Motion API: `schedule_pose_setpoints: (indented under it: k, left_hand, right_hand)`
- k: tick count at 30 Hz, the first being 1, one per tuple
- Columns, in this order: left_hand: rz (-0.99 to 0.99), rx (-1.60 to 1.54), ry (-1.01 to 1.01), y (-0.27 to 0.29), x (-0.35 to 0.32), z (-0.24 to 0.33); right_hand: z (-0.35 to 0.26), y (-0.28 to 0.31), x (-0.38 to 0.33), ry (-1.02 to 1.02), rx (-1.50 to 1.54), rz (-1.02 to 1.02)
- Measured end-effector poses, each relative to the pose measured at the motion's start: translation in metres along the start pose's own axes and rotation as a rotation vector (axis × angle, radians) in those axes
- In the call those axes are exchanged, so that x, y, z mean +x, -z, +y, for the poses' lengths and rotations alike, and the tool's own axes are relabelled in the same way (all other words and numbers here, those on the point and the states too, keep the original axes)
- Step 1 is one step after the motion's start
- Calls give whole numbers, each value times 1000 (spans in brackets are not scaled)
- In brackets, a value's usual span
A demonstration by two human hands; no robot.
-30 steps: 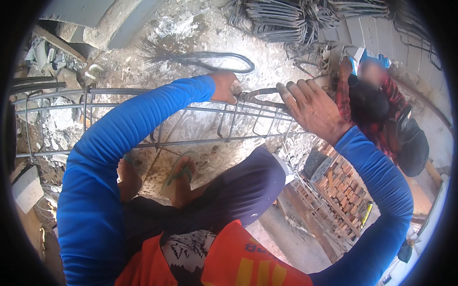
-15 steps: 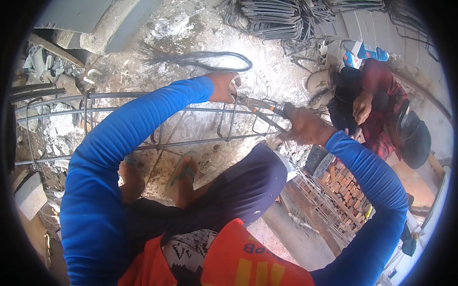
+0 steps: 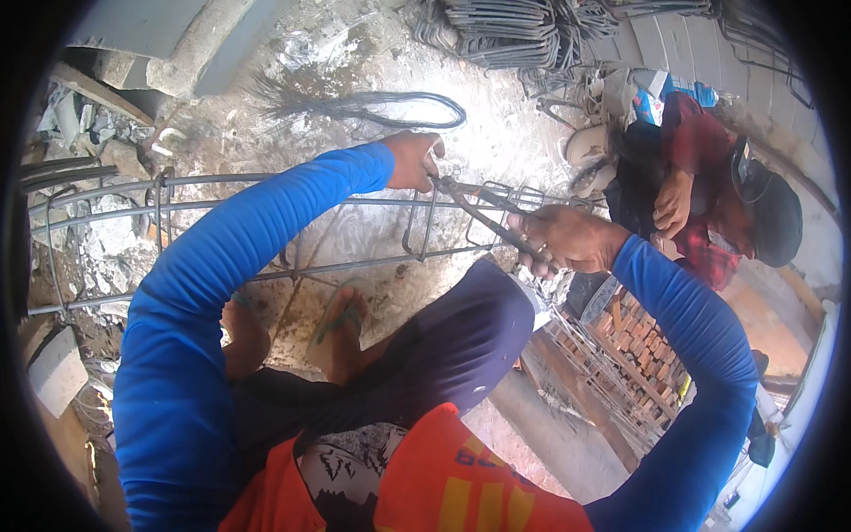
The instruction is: The person assembles a rebar cage by hand, using pliers to twist wire ties around the intersections of steel bars. They work alongside another person on a construction site floor, securing the grid structure.
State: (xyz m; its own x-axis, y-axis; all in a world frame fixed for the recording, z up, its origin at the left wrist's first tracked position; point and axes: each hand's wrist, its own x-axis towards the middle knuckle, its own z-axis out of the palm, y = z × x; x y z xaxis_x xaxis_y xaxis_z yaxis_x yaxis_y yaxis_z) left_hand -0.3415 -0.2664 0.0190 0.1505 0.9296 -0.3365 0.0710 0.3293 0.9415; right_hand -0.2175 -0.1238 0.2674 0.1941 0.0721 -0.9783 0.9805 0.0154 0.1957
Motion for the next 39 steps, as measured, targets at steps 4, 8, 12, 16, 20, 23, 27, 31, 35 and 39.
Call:
schedule_pose_setpoints:
  k: [4,8,12,16,20,23,27,31,35,39]
  left_hand:
    - [-5,48,-23,3,3,4]
    - [-5,38,21,10,-2,5]
    - [1,65,17,8,-2,8]
    - [-7,46,-3,11,1,3]
    - [-23,45,-27,8,2,10]
    - [-8,43,-44,6,6,3]
    - [-3,51,-122,6,6,12]
    - [-28,58,-65,8,3,10]
    - [-20,58,-62,9,3,4]
    - [-31,87,-66,8,5,10]
  right_hand:
    - [-6,12,-1,144,-589,95]
    - [-29,12,-2,290,-1229,421]
    - [-40,19,-10,941,-1834,774]
    - [-35,21,-12,688,-1301,611]
    - [5,42,8,95,64,-48]
    - [25,34,9,142,131,-11]
    - [33,15,-6,155,-10,59]
    - [36,-5,8,580,-875,459]
    - [21,3,2,458,-1183,701]
    - [11,28,-1,908,-1603,985]
